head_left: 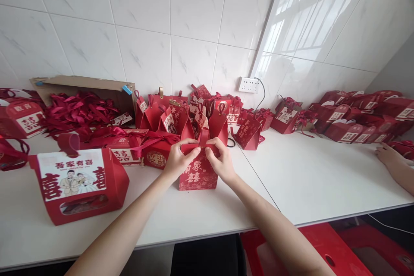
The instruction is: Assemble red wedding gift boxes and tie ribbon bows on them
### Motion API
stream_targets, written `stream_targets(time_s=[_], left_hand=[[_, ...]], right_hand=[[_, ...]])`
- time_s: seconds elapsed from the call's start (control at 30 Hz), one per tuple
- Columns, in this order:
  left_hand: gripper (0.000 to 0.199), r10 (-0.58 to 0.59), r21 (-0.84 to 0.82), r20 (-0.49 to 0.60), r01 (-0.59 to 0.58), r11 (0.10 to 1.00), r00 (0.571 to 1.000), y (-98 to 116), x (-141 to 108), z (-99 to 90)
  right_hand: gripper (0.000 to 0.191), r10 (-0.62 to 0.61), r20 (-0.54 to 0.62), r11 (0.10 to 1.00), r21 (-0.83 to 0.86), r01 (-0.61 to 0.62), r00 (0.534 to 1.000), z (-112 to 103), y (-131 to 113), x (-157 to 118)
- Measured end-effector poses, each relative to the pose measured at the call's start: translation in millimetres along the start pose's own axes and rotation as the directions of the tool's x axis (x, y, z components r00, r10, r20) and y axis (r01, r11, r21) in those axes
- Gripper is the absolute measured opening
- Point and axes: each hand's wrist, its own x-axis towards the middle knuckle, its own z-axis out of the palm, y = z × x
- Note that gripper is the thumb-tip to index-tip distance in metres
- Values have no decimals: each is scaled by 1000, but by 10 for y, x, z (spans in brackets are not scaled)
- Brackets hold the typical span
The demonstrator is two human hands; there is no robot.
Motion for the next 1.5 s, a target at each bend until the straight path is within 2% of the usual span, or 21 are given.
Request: stream_targets(time_s=[0.2,0.53,0.83,1.2,1.5], left_hand=[[24,72,10,-7,-72,997,997,32,10,10],[24,84,19,-11,-84,996,996,-12,16,0],[22,105,5,-7,-105,994,994,-31,-7,-1],[20,67,-1,-16,-67,998,998,-32,-24,18],[20,81,15,-19,-81,997,997,-32,-23,19]], right_hand=[[10,-15,24,1000,-4,15,1000,-23,0,6],[12,-83,-38,995,-59,80,996,20,24,-1],[12,-145,-25,987,-76,143,989,21,38,-20],[12,-126,-18,990,-73,125,992,6,46,-9],[12,-118,-13,992,-58,117,993,0,5,-6]])
